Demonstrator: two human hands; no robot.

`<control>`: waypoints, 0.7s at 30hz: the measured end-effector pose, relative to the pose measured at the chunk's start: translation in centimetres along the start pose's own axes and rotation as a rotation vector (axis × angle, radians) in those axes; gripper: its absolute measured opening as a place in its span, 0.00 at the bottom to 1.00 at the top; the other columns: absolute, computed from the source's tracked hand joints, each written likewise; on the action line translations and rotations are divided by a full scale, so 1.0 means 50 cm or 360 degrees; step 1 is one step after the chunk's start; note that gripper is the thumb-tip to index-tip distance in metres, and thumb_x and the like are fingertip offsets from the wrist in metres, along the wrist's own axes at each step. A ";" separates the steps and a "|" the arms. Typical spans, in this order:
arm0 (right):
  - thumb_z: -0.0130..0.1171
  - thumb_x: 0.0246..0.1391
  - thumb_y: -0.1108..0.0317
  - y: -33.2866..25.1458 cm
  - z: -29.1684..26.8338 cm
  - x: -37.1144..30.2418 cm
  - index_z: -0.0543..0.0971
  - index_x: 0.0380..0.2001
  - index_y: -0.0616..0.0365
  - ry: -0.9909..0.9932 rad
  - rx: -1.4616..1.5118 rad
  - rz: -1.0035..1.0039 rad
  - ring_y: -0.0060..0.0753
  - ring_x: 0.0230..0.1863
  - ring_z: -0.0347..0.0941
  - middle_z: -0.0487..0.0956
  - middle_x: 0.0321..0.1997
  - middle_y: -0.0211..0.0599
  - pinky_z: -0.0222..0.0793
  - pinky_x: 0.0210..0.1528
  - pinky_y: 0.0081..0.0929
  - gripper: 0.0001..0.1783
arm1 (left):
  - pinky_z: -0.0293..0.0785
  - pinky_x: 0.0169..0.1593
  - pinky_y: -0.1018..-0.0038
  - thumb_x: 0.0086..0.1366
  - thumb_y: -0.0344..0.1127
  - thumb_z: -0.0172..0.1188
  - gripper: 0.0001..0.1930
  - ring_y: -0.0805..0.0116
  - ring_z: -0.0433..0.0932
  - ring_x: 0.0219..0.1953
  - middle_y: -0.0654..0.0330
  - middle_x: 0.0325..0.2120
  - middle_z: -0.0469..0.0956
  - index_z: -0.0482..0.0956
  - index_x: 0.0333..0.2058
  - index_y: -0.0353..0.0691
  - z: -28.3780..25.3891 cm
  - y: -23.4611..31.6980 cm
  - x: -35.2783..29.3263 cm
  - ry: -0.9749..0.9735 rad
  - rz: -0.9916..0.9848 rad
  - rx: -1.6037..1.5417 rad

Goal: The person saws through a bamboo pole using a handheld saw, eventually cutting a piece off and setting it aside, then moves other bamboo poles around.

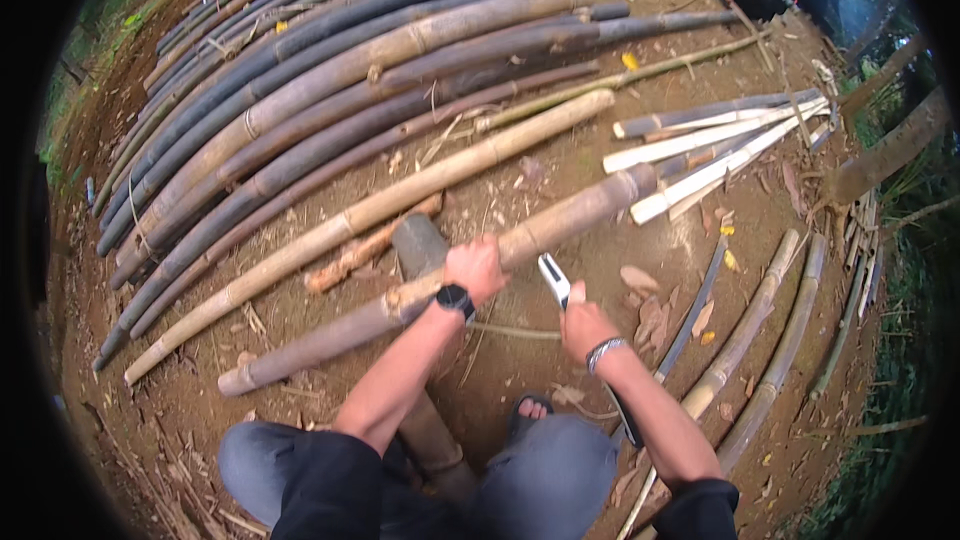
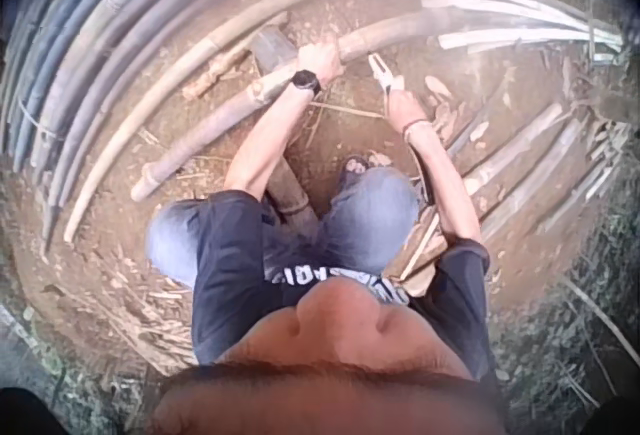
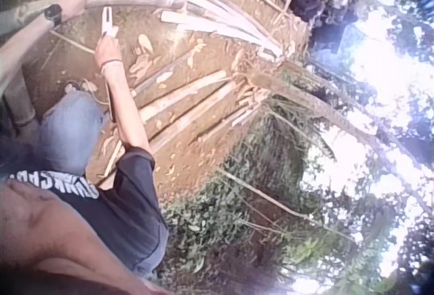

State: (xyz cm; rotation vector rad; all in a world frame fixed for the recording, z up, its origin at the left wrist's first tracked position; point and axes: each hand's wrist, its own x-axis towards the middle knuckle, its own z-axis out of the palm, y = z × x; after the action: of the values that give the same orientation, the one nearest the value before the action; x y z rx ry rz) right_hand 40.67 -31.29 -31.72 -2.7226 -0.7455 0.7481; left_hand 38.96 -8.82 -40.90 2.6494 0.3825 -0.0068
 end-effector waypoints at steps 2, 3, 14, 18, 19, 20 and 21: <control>0.48 0.61 0.67 -0.014 0.015 -0.048 0.63 0.51 0.73 -0.0087 -0.0035 0.0047 0.75 0.36 0.76 0.77 0.29 0.74 0.72 0.40 0.61 0.21 | 0.82 0.39 0.61 0.47 0.46 0.73 0.26 0.49 0.85 0.35 0.44 0.33 0.83 0.75 0.36 0.32 -0.006 -0.040 0.008 -0.0061 -0.0090 0.0042; 0.48 0.61 0.67 -0.011 0.016 -0.056 0.63 0.49 0.73 -0.0094 -0.0048 0.0038 0.75 0.35 0.76 0.77 0.29 0.74 0.72 0.40 0.61 0.20 | 0.82 0.39 0.61 0.47 0.46 0.73 0.25 0.49 0.85 0.34 0.44 0.32 0.83 0.75 0.36 0.32 -0.007 -0.067 0.008 -0.0036 -0.0137 0.0052; 0.50 0.62 0.65 0.027 0.004 -0.091 0.62 0.49 0.71 -0.0081 -0.0086 0.0035 0.72 0.36 0.77 0.78 0.30 0.72 0.73 0.38 0.59 0.20 | 0.81 0.41 0.61 0.46 0.47 0.72 0.27 0.49 0.85 0.36 0.45 0.34 0.84 0.77 0.39 0.32 0.000 -0.035 0.013 -0.0092 -0.0128 0.0066; 0.48 0.62 0.66 0.007 -0.016 -0.043 0.62 0.51 0.69 -0.0028 -0.0054 0.0056 0.73 0.38 0.77 0.78 0.32 0.74 0.73 0.40 0.59 0.20 | 0.82 0.40 0.61 0.46 0.47 0.71 0.26 0.49 0.85 0.35 0.44 0.32 0.84 0.78 0.36 0.32 -0.033 0.010 0.026 -0.0129 -0.0035 0.0001; 0.48 0.62 0.66 -0.001 -0.021 -0.053 0.62 0.50 0.69 -0.0040 -0.0058 0.0012 0.73 0.38 0.77 0.78 0.32 0.73 0.73 0.40 0.59 0.19 | 0.82 0.40 0.61 0.46 0.47 0.71 0.26 0.49 0.85 0.35 0.44 0.32 0.84 0.78 0.36 0.32 -0.046 -0.011 0.035 -0.0082 -0.0070 0.0044; 0.48 0.62 0.67 0.000 -0.016 -0.099 0.63 0.50 0.69 -0.0138 -0.0039 0.0123 0.73 0.37 0.76 0.78 0.32 0.71 0.73 0.40 0.59 0.19 | 0.82 0.40 0.61 0.46 0.47 0.71 0.25 0.49 0.85 0.35 0.44 0.32 0.84 0.78 0.36 0.32 -0.040 -0.038 0.028 -0.0077 -0.0102 0.0071; 0.48 0.61 0.67 -0.001 -0.012 -0.089 0.62 0.50 0.70 -0.0128 -0.0043 0.0058 0.73 0.36 0.76 0.78 0.31 0.70 0.73 0.40 0.59 0.19 | 0.82 0.39 0.60 0.46 0.48 0.71 0.25 0.49 0.85 0.35 0.44 0.31 0.84 0.78 0.36 0.32 -0.032 -0.064 0.018 -0.0072 -0.0134 0.0098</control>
State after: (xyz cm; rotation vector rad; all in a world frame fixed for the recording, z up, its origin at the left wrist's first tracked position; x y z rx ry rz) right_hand 37.67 -33.65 -29.32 -2.7513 -0.7295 0.8667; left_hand 38.85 -5.12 -40.94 2.6867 0.4858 -0.1071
